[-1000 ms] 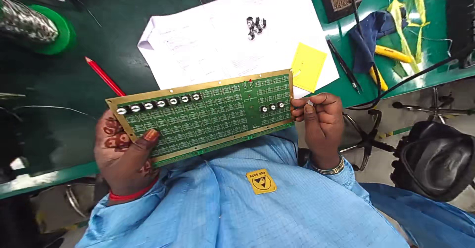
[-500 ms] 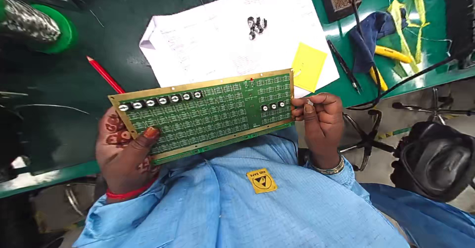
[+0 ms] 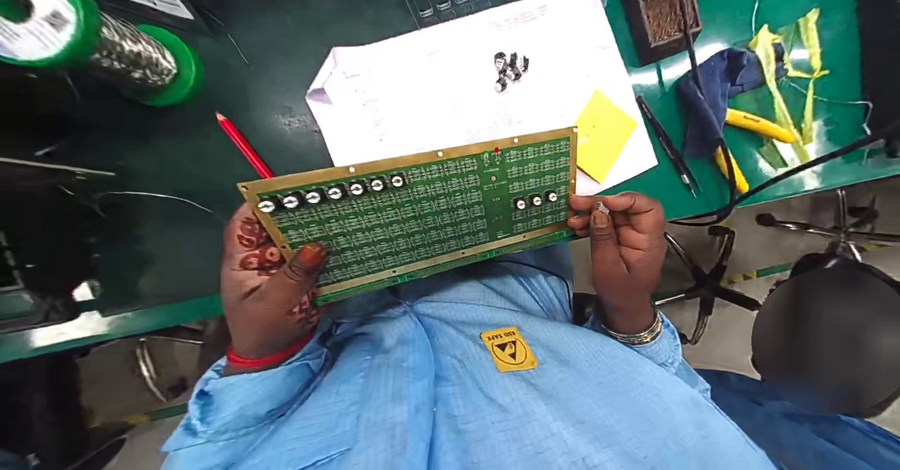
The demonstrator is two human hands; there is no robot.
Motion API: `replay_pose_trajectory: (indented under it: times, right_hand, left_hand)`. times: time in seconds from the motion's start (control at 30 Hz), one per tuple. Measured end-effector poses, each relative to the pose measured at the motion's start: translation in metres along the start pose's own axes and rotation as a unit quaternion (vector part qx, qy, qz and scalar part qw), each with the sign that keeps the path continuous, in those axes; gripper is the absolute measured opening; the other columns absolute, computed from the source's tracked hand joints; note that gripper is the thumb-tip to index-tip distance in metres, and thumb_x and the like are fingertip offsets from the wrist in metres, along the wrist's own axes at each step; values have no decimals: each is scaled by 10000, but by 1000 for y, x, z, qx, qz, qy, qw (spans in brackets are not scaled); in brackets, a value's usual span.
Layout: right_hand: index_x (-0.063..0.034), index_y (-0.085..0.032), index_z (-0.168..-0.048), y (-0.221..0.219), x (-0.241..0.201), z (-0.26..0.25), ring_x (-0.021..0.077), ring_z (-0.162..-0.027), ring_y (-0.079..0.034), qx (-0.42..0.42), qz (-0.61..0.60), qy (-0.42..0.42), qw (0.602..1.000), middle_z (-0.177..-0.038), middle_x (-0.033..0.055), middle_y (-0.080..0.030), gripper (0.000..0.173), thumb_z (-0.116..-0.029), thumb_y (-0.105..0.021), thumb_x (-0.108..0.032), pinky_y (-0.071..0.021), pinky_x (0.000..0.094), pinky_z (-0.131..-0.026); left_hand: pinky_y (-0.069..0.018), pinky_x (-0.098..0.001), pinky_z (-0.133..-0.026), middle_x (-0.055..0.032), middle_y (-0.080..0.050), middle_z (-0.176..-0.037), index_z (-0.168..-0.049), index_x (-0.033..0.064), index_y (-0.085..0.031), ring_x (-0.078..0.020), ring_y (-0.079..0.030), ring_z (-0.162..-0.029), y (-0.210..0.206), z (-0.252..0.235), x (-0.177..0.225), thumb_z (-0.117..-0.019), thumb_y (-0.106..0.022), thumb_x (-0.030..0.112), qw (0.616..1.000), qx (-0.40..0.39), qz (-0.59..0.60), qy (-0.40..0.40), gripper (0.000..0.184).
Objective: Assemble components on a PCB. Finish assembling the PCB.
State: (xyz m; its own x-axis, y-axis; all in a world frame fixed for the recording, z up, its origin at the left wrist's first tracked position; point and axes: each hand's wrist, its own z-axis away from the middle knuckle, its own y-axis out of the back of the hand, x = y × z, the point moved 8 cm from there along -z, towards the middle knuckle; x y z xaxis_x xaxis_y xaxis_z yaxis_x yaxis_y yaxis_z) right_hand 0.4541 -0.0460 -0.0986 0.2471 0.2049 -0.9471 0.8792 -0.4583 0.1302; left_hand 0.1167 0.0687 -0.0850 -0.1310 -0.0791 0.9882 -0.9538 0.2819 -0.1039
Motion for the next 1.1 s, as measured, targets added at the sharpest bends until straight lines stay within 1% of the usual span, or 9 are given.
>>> replay_pose_trajectory:
  times: [0.13,0.2,0.33,0.43,0.67,0.9,1.1]
  right_hand:
    - [-153,-544,-1171,0,0,0,59,-911,-714,0,3,3,1000,-1115,-43,-730,121,-1070,-507,-97,-609,240,-797]
    - [-156,-546,-1173,0,0,0,56,-907,-715,-1,9,5,1000,-1127,-48,-728,123,-1068,-513,-101,-612,239,-795]
    - [-157,-539,-1177,-1,-1,-1,51,-903,-714,-2,12,8,1000,-1124,-49,-731,121,-1076,-499,-104,-608,229,-792]
    - [-155,-546,-1176,0,0,-1,53,-895,-716,0,4,7,1000,-1112,-51,-736,137,-1068,-504,-83,-611,233,-790]
    - [-161,-544,-1178,0,0,-1,55,-900,-718,1,5,2,1000,-1116,-57,-734,153,-1061,-510,-69,-613,236,-801]
    - [-152,-546,-1174,-1,0,-1,52,-887,-715,1,4,5,1000,-1111,-54,-732,143,-1062,-507,-72,-611,230,-783]
    - [-157,-540,-1185,0,1,-1,56,-895,-716,0,5,3,1000,-1118,-55,-733,154,-1061,-510,-71,-612,234,-789]
  left_hand:
    - [-554,-258,-994,130,-689,-1227,-1375,186,-475,-58,-666,-1123,-2,0,2,-929,-710,157,1000,1,-4,-4,505]
    - [-552,-257,-998,137,-683,-1236,-1385,187,-461,-54,-662,-1128,-1,1,1,-939,-693,155,1000,0,-8,-5,503]
    - [-558,-263,-992,116,-689,-1239,-1392,193,-484,-67,-669,-1122,-1,1,0,-943,-698,158,1000,-7,13,-9,498]
    - [-564,-262,-985,119,-689,-1234,-1385,185,-473,-65,-671,-1117,-1,1,0,-940,-692,145,1000,-3,10,-7,498]
    - [-565,-256,-978,125,-690,-1230,-1383,210,-487,-60,-673,-1109,-2,1,0,-945,-689,143,1000,-7,12,-6,487]
    - [-567,-259,-975,121,-691,-1224,-1391,185,-470,-61,-674,-1103,-2,2,0,-943,-664,96,1000,-3,13,-6,496]
    - [-568,-260,-976,120,-690,-1222,-1387,184,-469,-61,-674,-1103,-1,1,0,-948,-675,120,1000,-5,15,-9,490]
